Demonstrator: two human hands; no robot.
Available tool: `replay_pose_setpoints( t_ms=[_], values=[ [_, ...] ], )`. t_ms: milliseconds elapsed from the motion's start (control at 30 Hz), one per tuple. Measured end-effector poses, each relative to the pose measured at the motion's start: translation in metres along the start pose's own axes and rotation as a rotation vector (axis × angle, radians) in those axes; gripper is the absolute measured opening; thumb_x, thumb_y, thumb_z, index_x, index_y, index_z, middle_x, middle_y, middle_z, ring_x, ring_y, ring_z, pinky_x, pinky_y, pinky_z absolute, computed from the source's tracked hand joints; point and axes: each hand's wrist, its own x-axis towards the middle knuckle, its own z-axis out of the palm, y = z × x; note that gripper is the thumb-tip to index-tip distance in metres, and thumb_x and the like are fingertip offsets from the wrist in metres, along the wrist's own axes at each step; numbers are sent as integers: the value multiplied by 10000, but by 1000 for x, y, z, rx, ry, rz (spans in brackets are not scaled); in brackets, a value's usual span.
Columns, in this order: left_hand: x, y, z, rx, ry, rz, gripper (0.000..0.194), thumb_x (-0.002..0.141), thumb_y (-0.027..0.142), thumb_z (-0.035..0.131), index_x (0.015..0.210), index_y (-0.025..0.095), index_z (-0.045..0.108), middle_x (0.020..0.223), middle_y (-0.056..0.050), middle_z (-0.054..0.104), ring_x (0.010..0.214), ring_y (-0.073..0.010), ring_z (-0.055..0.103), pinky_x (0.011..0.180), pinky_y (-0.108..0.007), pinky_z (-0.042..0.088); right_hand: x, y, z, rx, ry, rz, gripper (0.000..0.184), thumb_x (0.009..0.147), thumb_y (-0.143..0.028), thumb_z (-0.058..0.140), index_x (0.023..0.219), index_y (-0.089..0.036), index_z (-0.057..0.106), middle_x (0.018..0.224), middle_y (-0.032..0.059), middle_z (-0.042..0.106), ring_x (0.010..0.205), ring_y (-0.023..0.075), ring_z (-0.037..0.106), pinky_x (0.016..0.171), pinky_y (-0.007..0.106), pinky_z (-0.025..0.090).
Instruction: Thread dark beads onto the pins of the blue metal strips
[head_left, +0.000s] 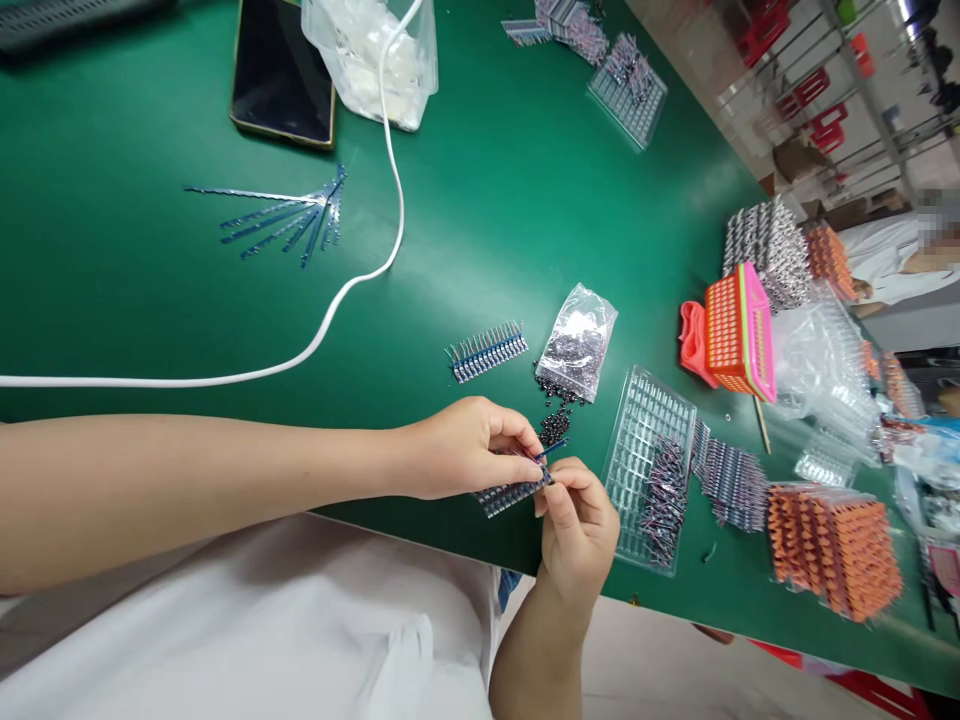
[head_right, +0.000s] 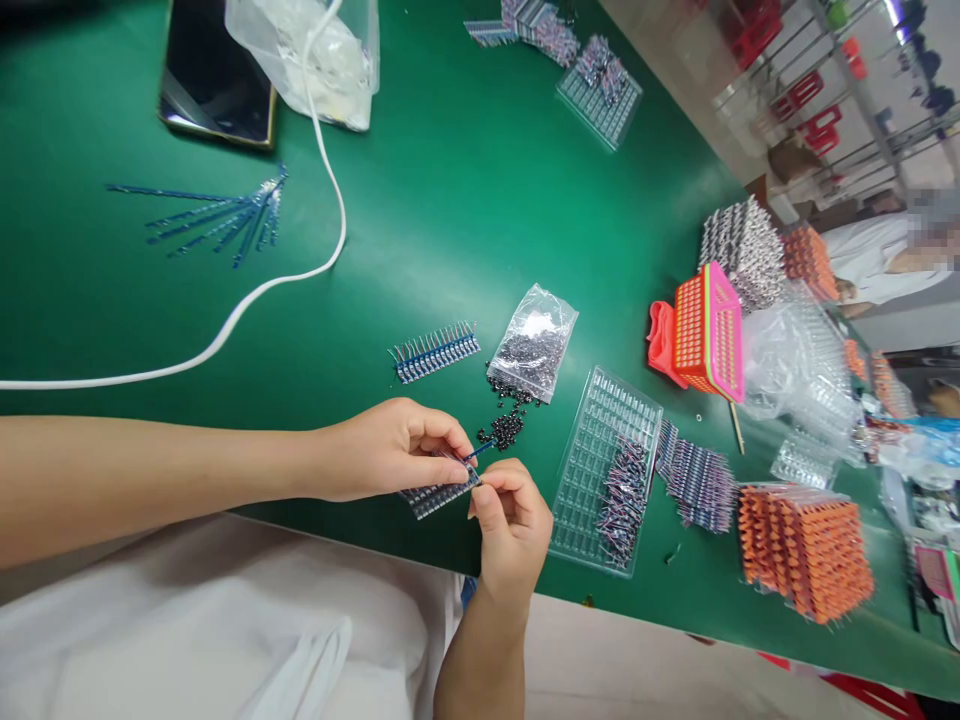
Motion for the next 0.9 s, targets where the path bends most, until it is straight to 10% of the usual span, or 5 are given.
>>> replay_pose_setpoints(
  t_ms=[900],
  values=[
    [-4,-1,-3,372,24,133,252,850,379,606,861,155,722,737,-17,700,645,-129,583,588,-218,436,2,-1,2,-160,32,-142,34,872,-186,689,876,-219,685,758,-19,545,647,110,531,565,249,400]
  ],
)
